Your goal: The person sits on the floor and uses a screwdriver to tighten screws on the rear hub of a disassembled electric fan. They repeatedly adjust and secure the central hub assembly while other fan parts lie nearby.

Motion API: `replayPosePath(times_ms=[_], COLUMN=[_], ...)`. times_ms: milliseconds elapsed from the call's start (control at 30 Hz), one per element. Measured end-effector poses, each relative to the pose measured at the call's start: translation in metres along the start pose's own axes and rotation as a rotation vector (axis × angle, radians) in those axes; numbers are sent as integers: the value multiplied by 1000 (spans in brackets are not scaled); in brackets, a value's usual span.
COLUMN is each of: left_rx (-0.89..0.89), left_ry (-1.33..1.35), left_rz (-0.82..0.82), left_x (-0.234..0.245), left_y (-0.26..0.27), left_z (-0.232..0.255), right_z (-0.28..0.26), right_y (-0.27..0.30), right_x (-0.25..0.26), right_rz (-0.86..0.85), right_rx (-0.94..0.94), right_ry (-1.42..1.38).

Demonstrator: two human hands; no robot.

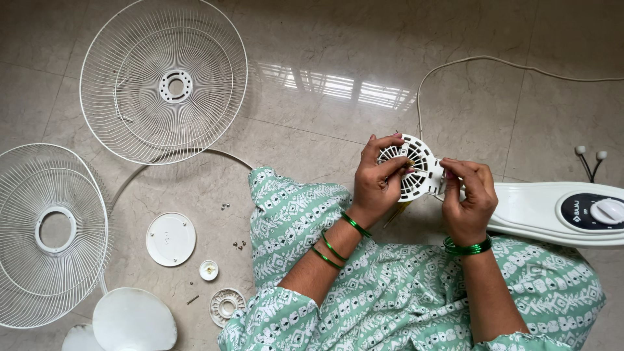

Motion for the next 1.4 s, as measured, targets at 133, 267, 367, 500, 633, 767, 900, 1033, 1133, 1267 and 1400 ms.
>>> replayPosePath(times_ms=[133, 267, 367, 500, 633, 767, 900, 1033, 1133, 1267, 1400], left_rx=[-12, -6, -7, -31, -28, -6, -5, -11, -14, -19, -25], left_ry=[-3, 25, 51, -65, -99, -42, -46, -50, -56, -70, -63], left_rz=[3, 4, 16, 16, 37, 19, 12, 8, 7, 11, 17], left_x=[1, -1, -2, 0, 4, 4, 3, 3, 3, 4, 4], left_y=[1, 1, 0, -2, -5, -5, -3, -3, -4, -4, -4], left_z=[2, 3, 4, 8, 10, 7, 6, 8, 8, 8, 10], right_z=[0, -8, -12, -14, -19, -19, -17, -16, -18, -22, -23], right_y=[-3, -6, -11, -22, -24, -22, -20, -19, -19, -22, -28], right_x=[4, 7, 7, 5, 0, 0, 1, 2, 3, 3, -1], right_rz=[5, -41, -91, -169, -252, -242, -241, -243, -254, -245, -295], right_rx=[-17, 16, 6, 57, 132, 140, 136, 131, 140, 148, 206], right_ry=[57, -20, 11, 57, 119, 139, 146, 136, 152, 150, 191])
Point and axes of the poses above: each hand's wrist, its own y-axis away from the middle knuckle, its own x-axis out of the back of the hand, z = x × y, the point moved 4 cm from there along -y, towards the middle knuckle
